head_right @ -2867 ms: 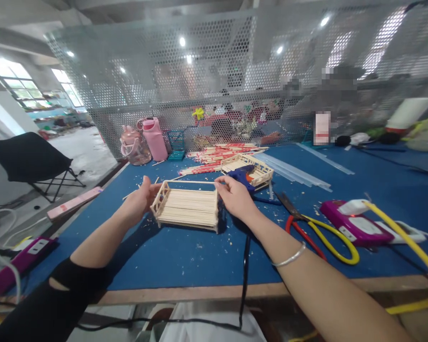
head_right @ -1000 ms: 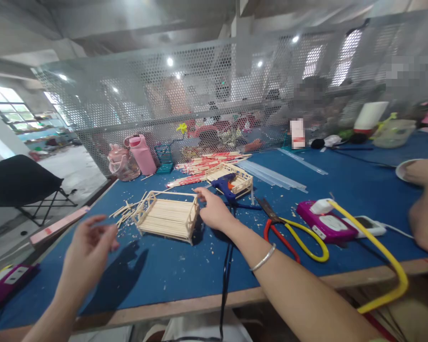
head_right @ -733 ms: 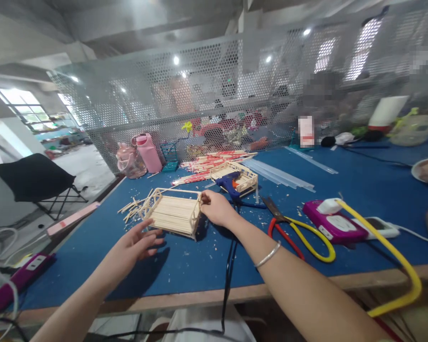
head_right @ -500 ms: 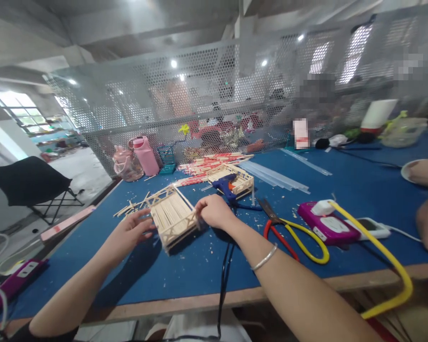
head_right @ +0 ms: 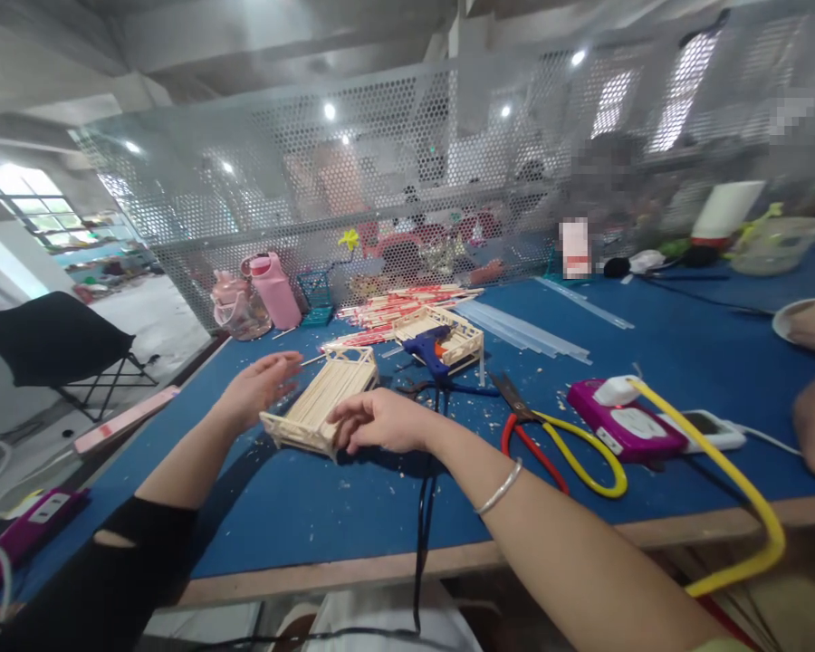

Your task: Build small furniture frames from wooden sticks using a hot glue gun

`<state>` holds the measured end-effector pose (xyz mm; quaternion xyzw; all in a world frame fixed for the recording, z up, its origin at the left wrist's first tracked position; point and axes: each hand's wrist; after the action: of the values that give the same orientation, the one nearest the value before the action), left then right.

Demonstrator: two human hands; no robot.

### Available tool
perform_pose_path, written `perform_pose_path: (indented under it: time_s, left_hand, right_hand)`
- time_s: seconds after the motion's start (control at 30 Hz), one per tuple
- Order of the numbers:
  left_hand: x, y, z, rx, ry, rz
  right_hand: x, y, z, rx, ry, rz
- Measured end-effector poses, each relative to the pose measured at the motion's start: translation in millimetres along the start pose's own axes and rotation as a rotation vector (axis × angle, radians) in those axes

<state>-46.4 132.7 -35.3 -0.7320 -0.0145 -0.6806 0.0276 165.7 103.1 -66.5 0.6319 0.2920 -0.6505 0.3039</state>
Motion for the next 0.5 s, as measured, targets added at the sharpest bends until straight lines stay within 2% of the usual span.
perform_pose_path:
  time_s: [0.07,0.13,0.2,0.27,0.3,0.37,0.43,0.5]
  left_hand:
    - [2,6,-6.7,0.218,-0.148,0.096]
    - [3,25,-8.9,0.329,-0.345,0.275]
    - [2,51,-3.2,0.26,-0.615,0.503]
    - [-1,75,9.6,0.093,-0.876,0.631]
    - [-4,84,17.2,0.04,-0.983,0.648]
    - [-12,94,30.3,0.0,-1.113,0.596]
    - [-20,93,36.4,0.008,-1.143,0.571]
    - [-25,86,33.6,-0.018,-1.124,0.611]
  right_hand:
    - [-2,1,0,0.064,0.055,0.006]
    - [-3,2,1,0.117,0.135,0.015]
    - [-3,2,1,0.143,0.206,0.028]
    - [-2,2,2,0.148,0.268,0.033]
    - [0,2,2,0.153,0.295,0.029]
    - [2,1,1,0.182,0.335,0.017]
    - [5,0,0,0.22,0.367,-0.001]
    - [6,0,-1,0.263,0.408,-0.033]
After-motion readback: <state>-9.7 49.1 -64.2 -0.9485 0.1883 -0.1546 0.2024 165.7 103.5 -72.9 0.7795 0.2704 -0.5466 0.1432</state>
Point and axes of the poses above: each hand's wrist, its own y-axis away from the middle knuckle, its own z-axis out of the palm, x = y × z, and after that the axes turned 6 degrees about -x, right-handed
